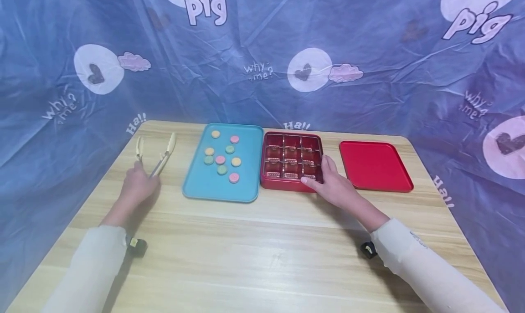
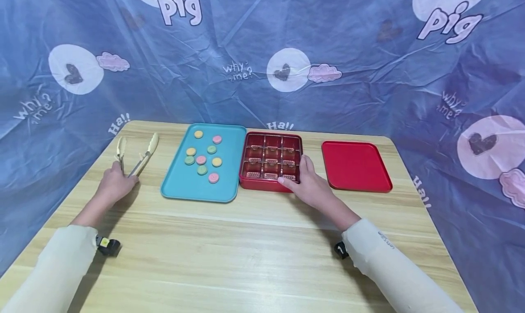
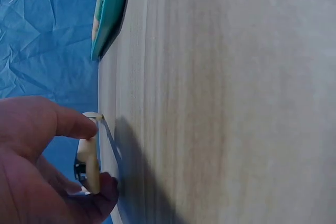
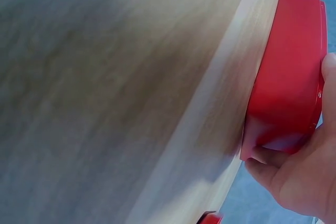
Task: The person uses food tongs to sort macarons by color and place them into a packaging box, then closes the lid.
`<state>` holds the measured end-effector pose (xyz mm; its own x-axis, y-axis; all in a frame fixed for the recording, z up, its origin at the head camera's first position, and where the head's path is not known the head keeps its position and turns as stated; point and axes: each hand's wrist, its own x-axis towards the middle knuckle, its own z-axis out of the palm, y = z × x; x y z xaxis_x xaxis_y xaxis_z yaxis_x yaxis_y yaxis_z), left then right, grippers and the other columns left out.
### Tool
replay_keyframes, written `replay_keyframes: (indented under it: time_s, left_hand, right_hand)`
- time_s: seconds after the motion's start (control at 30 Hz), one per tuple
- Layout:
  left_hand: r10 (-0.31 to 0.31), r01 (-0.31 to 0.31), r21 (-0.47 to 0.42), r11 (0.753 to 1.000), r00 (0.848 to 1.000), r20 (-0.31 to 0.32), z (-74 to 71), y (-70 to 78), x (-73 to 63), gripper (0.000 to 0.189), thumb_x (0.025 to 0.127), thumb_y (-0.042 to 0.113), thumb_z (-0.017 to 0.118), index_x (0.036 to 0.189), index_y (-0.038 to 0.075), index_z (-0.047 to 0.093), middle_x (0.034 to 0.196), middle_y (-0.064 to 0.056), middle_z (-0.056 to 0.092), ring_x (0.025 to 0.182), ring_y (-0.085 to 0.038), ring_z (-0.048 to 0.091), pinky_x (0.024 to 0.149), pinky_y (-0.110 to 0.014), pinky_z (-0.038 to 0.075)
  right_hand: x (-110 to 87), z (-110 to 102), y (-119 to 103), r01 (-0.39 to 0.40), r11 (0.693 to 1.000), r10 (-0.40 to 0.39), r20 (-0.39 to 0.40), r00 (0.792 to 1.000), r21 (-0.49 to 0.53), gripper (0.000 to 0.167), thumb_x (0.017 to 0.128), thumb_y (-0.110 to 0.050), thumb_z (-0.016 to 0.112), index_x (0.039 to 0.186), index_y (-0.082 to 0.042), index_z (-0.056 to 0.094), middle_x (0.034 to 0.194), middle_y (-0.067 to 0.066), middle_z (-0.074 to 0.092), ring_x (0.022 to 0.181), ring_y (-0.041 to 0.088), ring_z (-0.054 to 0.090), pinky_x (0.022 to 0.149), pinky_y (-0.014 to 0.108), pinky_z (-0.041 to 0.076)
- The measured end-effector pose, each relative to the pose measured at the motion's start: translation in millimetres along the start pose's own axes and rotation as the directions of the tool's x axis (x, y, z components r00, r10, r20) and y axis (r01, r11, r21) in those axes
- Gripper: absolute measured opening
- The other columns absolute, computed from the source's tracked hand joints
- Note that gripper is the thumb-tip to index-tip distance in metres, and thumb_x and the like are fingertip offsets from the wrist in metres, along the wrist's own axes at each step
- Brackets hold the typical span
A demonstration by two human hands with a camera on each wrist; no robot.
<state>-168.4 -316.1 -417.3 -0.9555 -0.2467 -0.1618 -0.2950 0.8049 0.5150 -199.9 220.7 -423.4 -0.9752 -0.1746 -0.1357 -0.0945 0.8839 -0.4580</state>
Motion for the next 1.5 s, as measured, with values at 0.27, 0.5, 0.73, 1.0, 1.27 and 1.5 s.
replay_keyframes:
  time_s: [0.27, 0.5, 0.73, 1.0, 1.27, 1.5]
  left_hand:
    - [-0.114, 0.113, -0.022, 0.993, 0.993, -0.034, 9.0, 2.4, 16.2, 0.091, 0.095, 0.054, 0.053, 0.144, -0.016, 0.025, 0.130, -0.043, 0.041, 0.112, -0.059, 0.048, 0.091, -0.072, 0.040]
    - [-0.094, 0.094, 0.003, 0.996, 0.991, -0.093, 17.5, 7.8, 27.9, 0.082, 0.096, 0.059, 0.050, 0.132, -0.014, 0.041, 0.117, -0.035, 0.053, 0.107, -0.054, 0.056, 0.089, -0.066, 0.044]
    - [-0.094, 0.088, -0.058, 0.994, 0.990, -0.110, 15.9, 4.7, 23.1, 0.078, 0.098, 0.048, 0.051, 0.135, -0.018, 0.035, 0.120, -0.038, 0.048, 0.106, -0.056, 0.054, 0.089, -0.065, 0.046]
    - [-0.057, 0.038, -0.117, 0.992, 0.986, -0.157, 15.1, 9.4, 18.7, 0.083, 0.095, 0.046, 0.061, 0.142, -0.017, 0.033, 0.135, -0.038, 0.035, 0.103, -0.052, 0.052, 0.091, -0.065, 0.047]
    - [-0.045, 0.027, -0.120, 0.992, 0.988, -0.148, 13.1, 13.8, 15.2, 0.087, 0.093, 0.045, 0.065, 0.148, -0.013, 0.031, 0.133, -0.038, 0.041, 0.109, -0.054, 0.052, 0.096, -0.067, 0.044]
    - [-0.041, 0.026, -0.096, 0.995, 0.986, -0.159, 8.0, 13.2, 9.3, 0.078, 0.093, 0.047, 0.065, 0.141, -0.012, 0.042, 0.125, -0.033, 0.049, 0.105, -0.052, 0.055, 0.091, -0.066, 0.045]
  right_hand:
    - [-5.0, -4.4, 5.7, -0.014, 1.000, 0.014, 0.019, 1.000, -0.012, 0.119, 0.087, -0.081, 0.046, 0.161, -0.006, -0.009, 0.169, 0.018, -0.001, 0.144, 0.050, 0.033, 0.103, 0.072, 0.038]
    - [-10.8, -10.0, 11.2, -0.038, 0.999, 0.039, 0.025, 0.999, -0.016, 0.117, 0.089, -0.079, 0.047, 0.160, -0.004, -0.009, 0.169, 0.020, -0.003, 0.146, 0.051, 0.028, 0.104, 0.073, 0.036]
    - [-7.4, -7.7, 9.3, -0.020, 1.000, 0.020, 0.004, 1.000, -0.020, 0.118, 0.088, -0.079, 0.048, 0.161, -0.004, -0.006, 0.169, 0.019, 0.001, 0.145, 0.049, 0.032, 0.105, 0.075, 0.034]
    - [-6.6, -8.3, 5.7, -0.012, 1.000, 0.012, 0.004, 1.000, -0.024, 0.118, 0.088, -0.079, 0.048, 0.161, -0.003, -0.005, 0.169, 0.020, 0.002, 0.146, 0.048, 0.030, 0.107, 0.076, 0.029]
    - [-3.9, -6.8, 3.0, -0.008, 1.000, 0.008, 0.010, 1.000, -0.029, 0.116, 0.089, -0.077, 0.049, 0.161, -0.004, -0.005, 0.169, 0.019, 0.002, 0.146, 0.048, 0.031, 0.107, 0.077, 0.027]
    - [0.0, -4.1, -3.6, 0.004, 1.000, -0.004, 0.016, 1.000, -0.029, 0.116, 0.089, -0.077, 0.050, 0.161, -0.004, -0.004, 0.169, 0.019, 0.002, 0.147, 0.047, 0.029, 0.107, 0.076, 0.028]
